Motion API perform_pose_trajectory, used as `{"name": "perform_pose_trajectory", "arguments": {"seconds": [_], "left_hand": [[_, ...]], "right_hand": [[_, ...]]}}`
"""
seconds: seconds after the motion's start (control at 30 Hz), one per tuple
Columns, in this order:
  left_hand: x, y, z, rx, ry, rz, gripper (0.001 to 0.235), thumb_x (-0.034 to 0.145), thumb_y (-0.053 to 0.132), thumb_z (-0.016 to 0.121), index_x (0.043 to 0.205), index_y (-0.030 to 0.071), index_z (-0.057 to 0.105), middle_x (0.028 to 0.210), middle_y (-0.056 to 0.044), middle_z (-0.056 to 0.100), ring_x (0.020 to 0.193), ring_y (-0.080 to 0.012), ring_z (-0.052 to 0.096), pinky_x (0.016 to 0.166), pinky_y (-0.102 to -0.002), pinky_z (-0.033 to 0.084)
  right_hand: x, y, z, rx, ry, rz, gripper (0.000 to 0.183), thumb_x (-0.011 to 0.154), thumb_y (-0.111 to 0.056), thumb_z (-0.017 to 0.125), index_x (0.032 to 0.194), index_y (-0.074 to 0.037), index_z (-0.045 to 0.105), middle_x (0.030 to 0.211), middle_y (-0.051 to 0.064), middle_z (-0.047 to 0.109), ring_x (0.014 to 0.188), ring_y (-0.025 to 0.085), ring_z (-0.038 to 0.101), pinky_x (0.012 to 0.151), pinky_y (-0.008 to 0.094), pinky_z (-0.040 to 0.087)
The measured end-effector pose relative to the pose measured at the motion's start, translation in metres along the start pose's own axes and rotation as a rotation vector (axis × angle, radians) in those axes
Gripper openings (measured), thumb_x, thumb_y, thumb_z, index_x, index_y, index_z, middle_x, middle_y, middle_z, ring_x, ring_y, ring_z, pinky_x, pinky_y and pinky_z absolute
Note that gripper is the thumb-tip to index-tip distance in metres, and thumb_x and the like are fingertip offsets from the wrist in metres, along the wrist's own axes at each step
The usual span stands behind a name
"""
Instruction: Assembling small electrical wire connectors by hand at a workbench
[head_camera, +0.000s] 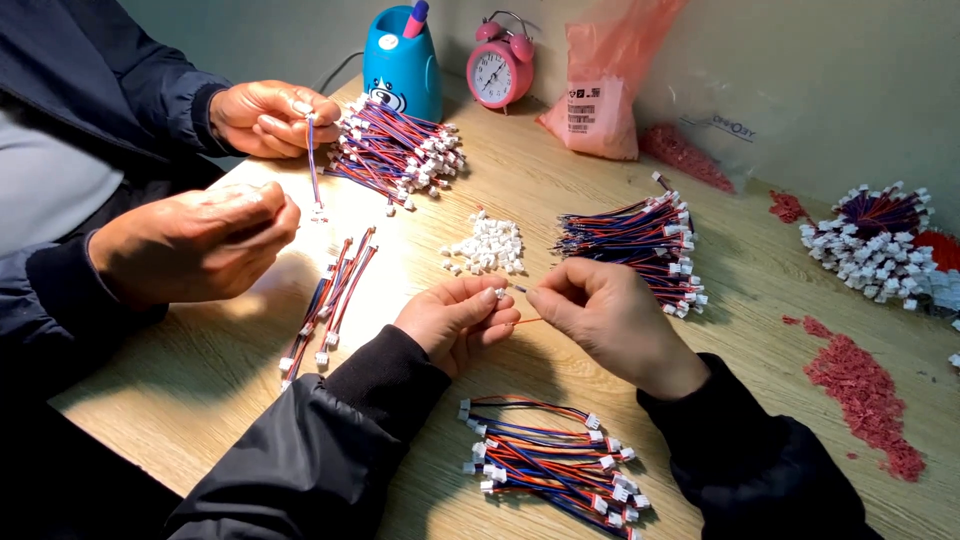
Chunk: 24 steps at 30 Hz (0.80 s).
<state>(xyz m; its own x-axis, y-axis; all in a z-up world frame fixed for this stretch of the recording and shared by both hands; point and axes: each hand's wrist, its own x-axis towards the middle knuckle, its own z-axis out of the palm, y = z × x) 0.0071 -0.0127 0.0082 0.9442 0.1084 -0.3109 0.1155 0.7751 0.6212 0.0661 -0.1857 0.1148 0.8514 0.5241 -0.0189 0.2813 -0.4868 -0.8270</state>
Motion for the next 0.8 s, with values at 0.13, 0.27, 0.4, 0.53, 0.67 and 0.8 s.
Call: {"name": "perform_pose_trajectory", "arguments": {"seconds": [0.13, 0.27, 0.4, 0.53, 0.67, 0.8], "left_hand": [[0.0, -0.002, 0.0, 0.004, 0.003, 0.004, 0.03, 0.088, 0.004, 0.066, 0.116, -0.004, 0.061, 0.096, -0.023, 0.07, 0.085, -0.0302, 0.072, 0.073, -0.037, 0.064], [0.001, -0.003, 0.0, 0.011, 0.002, 0.007, 0.029, 0.089, 0.004, 0.066, 0.116, -0.004, 0.06, 0.096, -0.023, 0.07, 0.086, -0.0312, 0.072, 0.073, -0.038, 0.064], [0.0, -0.003, 0.0, 0.017, -0.006, 0.018, 0.029, 0.088, 0.003, 0.066, 0.116, -0.005, 0.06, 0.097, -0.025, 0.07, 0.086, -0.0323, 0.072, 0.074, -0.039, 0.063], [-0.002, -0.002, 0.002, 0.023, -0.014, 0.017, 0.028, 0.088, 0.002, 0.065, 0.115, -0.005, 0.061, 0.096, -0.025, 0.069, 0.084, -0.0318, 0.072, 0.072, -0.039, 0.064], [-0.003, -0.002, 0.001, 0.04, -0.016, 0.012, 0.028, 0.088, 0.002, 0.065, 0.115, -0.005, 0.061, 0.097, -0.025, 0.069, 0.084, -0.0312, 0.072, 0.072, -0.038, 0.064], [-0.003, -0.002, 0.001, 0.049, -0.013, 0.007, 0.027, 0.088, 0.002, 0.065, 0.114, -0.005, 0.061, 0.098, -0.026, 0.069, 0.085, -0.0309, 0.072, 0.073, -0.038, 0.064]], "right_hand": [[-0.006, -0.014, -0.005, 0.087, 0.005, -0.05, 0.005, 0.082, -0.014, 0.073, 0.082, -0.012, 0.078, 0.058, -0.003, 0.064, 0.062, 0.005, 0.053, 0.056, 0.018, 0.042], [0.0, -0.002, -0.002, 0.044, -0.025, -0.037, 0.004, 0.08, -0.013, 0.075, 0.078, -0.011, 0.078, 0.057, 0.0, 0.065, 0.058, 0.007, 0.053, 0.053, 0.021, 0.043], [0.001, 0.0, -0.001, 0.01, -0.04, -0.017, 0.003, 0.076, -0.013, 0.076, 0.076, -0.011, 0.078, 0.056, 0.0, 0.065, 0.057, 0.007, 0.053, 0.052, 0.021, 0.042], [0.002, 0.003, 0.0, -0.027, -0.057, -0.007, 0.003, 0.075, -0.014, 0.076, 0.074, -0.012, 0.078, 0.055, 0.0, 0.065, 0.056, 0.008, 0.053, 0.052, 0.02, 0.041], [0.0, 0.001, 0.0, -0.032, -0.057, -0.002, 0.004, 0.075, -0.014, 0.076, 0.074, -0.011, 0.078, 0.055, 0.001, 0.064, 0.057, 0.008, 0.053, 0.053, 0.021, 0.041], [0.001, 0.005, 0.001, -0.052, -0.055, -0.01, 0.004, 0.075, -0.014, 0.076, 0.074, -0.011, 0.078, 0.055, 0.001, 0.065, 0.056, 0.008, 0.054, 0.052, 0.021, 0.041]]}}
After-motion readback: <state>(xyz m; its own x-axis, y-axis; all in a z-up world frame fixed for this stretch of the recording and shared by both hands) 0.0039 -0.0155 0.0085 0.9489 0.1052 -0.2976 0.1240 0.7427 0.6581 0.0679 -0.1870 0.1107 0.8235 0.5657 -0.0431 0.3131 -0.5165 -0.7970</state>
